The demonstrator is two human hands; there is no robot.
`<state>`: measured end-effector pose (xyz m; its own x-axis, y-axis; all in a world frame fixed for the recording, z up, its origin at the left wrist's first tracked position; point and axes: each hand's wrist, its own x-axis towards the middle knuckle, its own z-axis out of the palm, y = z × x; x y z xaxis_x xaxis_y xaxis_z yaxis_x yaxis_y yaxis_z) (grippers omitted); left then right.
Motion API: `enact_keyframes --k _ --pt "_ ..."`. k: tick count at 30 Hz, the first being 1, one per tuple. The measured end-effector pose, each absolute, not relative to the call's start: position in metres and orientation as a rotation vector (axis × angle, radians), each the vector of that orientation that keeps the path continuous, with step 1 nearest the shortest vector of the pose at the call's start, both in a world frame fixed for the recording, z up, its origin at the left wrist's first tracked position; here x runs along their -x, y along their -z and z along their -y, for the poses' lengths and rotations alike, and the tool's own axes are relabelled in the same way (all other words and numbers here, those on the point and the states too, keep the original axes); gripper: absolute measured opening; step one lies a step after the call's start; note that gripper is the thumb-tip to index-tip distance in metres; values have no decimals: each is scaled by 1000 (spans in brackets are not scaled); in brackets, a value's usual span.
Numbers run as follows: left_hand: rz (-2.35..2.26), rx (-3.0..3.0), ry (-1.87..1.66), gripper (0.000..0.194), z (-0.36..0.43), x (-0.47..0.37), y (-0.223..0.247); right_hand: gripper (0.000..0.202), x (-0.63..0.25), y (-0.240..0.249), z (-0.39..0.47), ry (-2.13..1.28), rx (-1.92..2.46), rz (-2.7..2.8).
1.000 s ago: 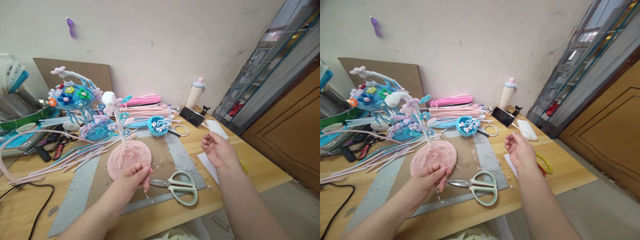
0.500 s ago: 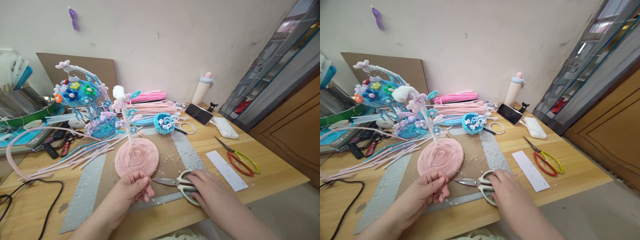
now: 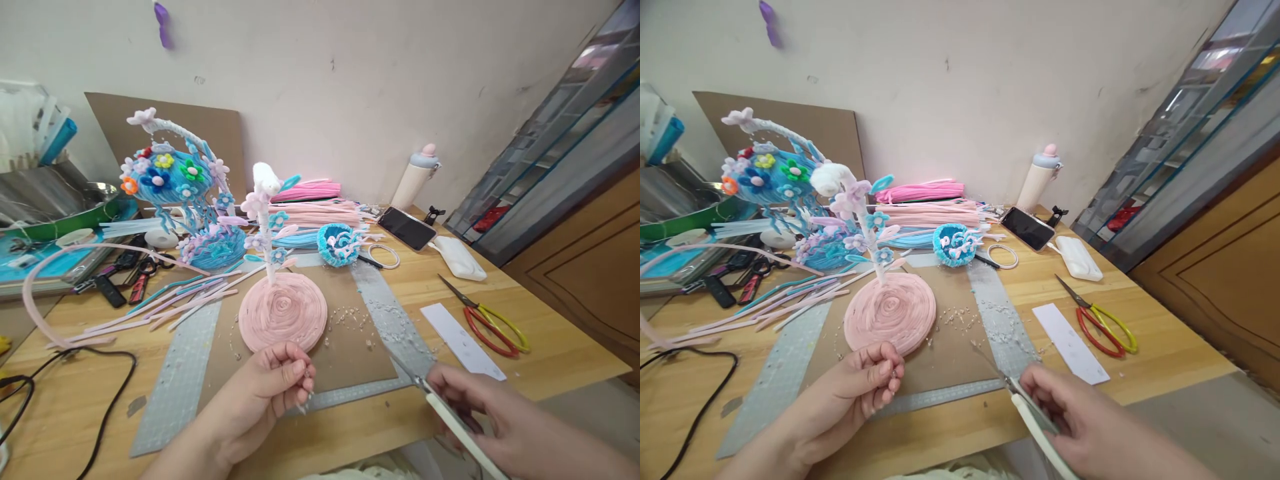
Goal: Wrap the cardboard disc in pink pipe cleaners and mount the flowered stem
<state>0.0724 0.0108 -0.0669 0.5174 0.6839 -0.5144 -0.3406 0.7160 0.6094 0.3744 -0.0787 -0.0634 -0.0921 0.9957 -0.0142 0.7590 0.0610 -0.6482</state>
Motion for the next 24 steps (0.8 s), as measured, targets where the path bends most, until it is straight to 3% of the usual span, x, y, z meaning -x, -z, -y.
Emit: enact_keyframes --k 3,9,15,24 --pt "-824 -332 -664 31 -9 -75 67 14 -361 76 84 -1042 1745 1722" --pt "-834 -173 -710 32 -2 -81 66 27 -342 84 89 -551 1838 2034" --pt "-750 -183 -776 30 3 -93 65 38 -324 86 83 -99 1667 2289" --pt "-758 -87 -817 30 7 -100 64 37 -312 96 77 37 1580 2251"
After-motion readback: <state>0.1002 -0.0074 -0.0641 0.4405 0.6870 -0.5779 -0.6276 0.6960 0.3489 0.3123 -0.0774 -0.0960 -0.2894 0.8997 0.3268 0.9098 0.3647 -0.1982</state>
